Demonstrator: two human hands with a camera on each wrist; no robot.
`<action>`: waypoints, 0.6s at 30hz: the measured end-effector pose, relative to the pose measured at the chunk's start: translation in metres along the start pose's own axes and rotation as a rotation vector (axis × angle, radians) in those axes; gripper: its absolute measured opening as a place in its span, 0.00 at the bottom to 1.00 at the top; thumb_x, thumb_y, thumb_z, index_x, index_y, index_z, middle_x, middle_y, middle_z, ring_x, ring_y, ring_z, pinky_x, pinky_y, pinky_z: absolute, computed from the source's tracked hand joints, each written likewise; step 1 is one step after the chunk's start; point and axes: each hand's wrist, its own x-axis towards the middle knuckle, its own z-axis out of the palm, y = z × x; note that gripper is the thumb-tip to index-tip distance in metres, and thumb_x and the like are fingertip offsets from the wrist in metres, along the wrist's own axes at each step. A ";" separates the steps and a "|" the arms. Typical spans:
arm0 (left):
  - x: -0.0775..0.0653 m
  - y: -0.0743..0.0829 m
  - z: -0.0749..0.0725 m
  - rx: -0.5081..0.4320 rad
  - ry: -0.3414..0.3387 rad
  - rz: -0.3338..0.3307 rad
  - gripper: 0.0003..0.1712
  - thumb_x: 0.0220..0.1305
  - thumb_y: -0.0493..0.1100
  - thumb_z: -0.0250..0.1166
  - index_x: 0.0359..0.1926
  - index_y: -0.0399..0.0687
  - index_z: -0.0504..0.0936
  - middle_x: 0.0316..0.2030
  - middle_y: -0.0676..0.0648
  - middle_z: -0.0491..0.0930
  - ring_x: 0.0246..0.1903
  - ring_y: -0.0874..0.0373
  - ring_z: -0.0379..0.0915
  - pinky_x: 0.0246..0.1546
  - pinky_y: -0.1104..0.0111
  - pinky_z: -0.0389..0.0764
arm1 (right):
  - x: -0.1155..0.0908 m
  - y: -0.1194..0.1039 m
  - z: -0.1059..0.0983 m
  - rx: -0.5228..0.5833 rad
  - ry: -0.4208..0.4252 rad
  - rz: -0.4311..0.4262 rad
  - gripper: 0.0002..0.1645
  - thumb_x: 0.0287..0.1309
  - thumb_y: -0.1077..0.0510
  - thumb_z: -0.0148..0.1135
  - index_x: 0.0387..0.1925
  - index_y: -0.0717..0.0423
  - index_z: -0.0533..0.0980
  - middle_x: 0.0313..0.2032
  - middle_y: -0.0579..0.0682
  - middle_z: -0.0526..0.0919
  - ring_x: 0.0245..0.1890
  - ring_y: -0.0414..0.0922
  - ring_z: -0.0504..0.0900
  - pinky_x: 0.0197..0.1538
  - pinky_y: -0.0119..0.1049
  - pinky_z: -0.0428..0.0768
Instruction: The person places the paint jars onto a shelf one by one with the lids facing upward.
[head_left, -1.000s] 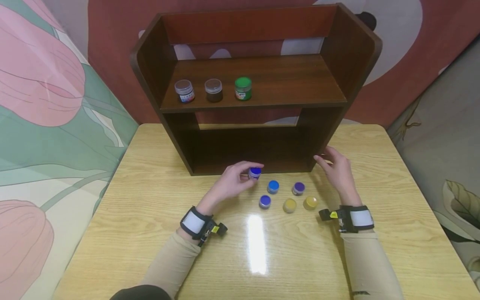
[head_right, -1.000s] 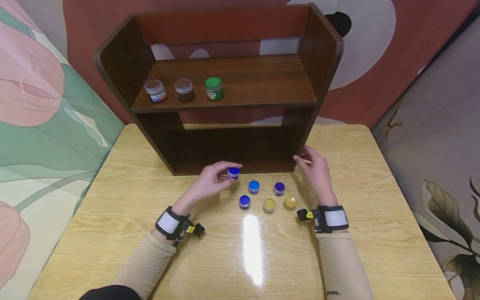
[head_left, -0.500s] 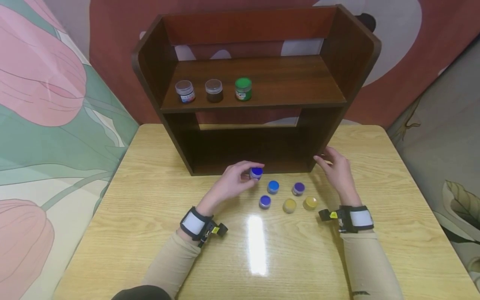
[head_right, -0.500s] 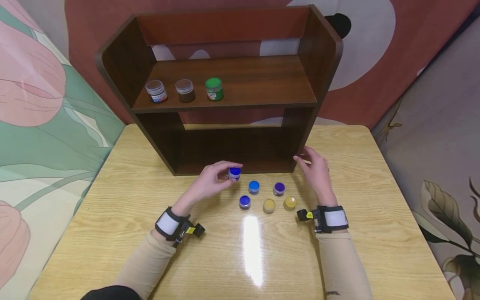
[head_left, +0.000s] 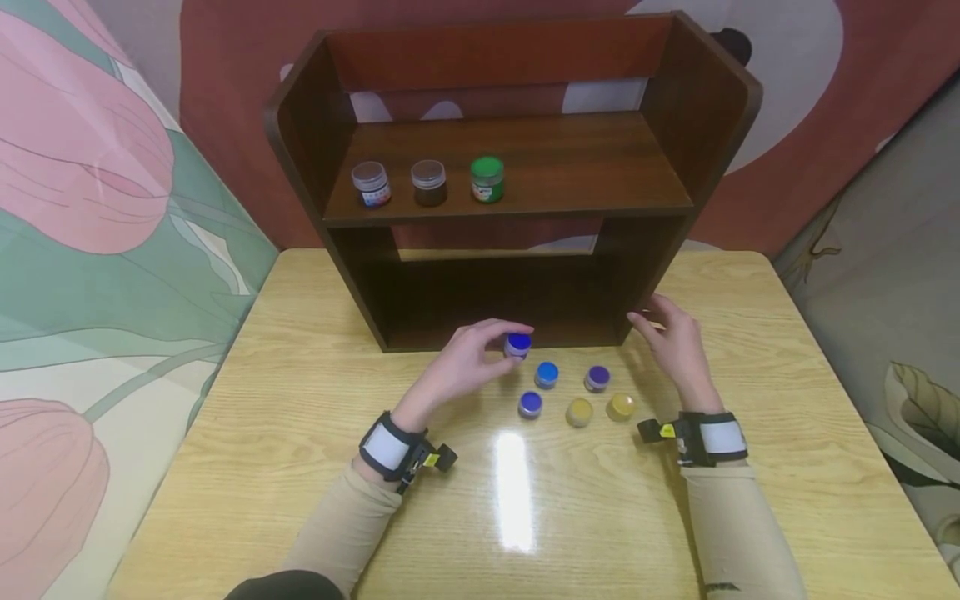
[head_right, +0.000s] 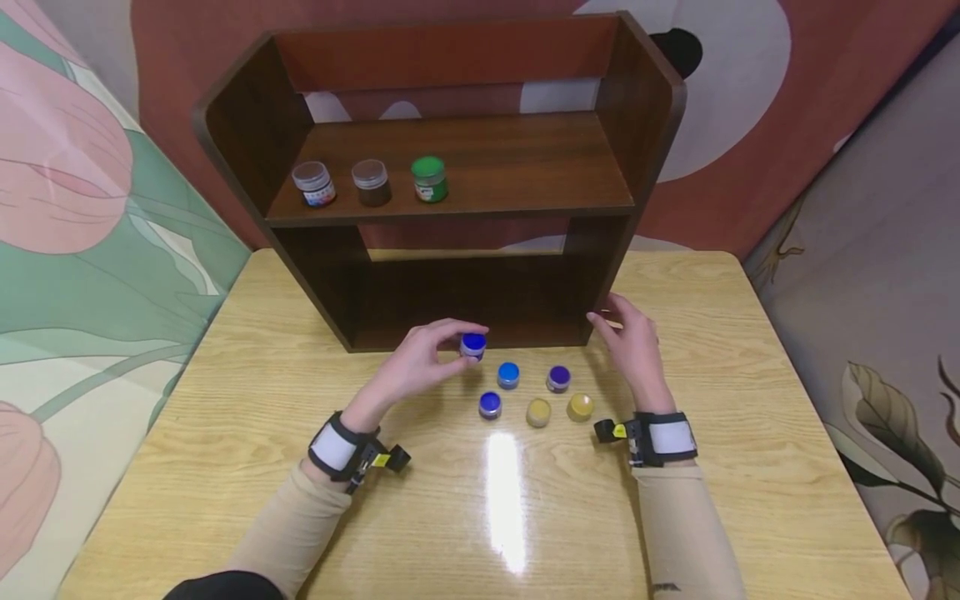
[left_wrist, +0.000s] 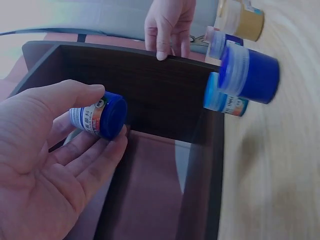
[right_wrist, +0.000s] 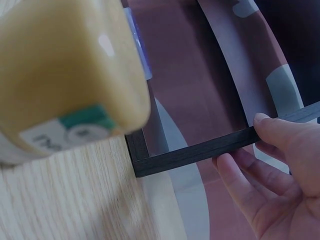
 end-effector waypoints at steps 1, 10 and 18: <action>0.000 0.002 -0.001 0.001 -0.001 0.003 0.25 0.65 0.46 0.68 0.63 0.62 0.78 0.54 0.53 0.82 0.55 0.55 0.79 0.59 0.54 0.81 | 0.000 0.000 0.000 0.000 0.000 0.001 0.25 0.71 0.50 0.57 0.63 0.60 0.73 0.58 0.65 0.80 0.58 0.62 0.80 0.59 0.59 0.79; 0.003 0.021 -0.015 0.074 0.018 0.043 0.24 0.64 0.47 0.70 0.61 0.60 0.79 0.53 0.54 0.83 0.52 0.59 0.79 0.54 0.59 0.83 | -0.002 -0.003 0.000 -0.005 0.007 0.004 0.26 0.71 0.50 0.57 0.63 0.60 0.73 0.58 0.65 0.80 0.58 0.62 0.80 0.59 0.59 0.79; 0.008 0.039 -0.029 0.114 0.025 0.097 0.25 0.63 0.48 0.70 0.61 0.57 0.79 0.52 0.54 0.84 0.52 0.62 0.80 0.53 0.67 0.84 | -0.002 -0.002 -0.001 0.004 0.004 -0.016 0.25 0.71 0.51 0.57 0.63 0.61 0.73 0.58 0.66 0.80 0.58 0.64 0.80 0.58 0.60 0.79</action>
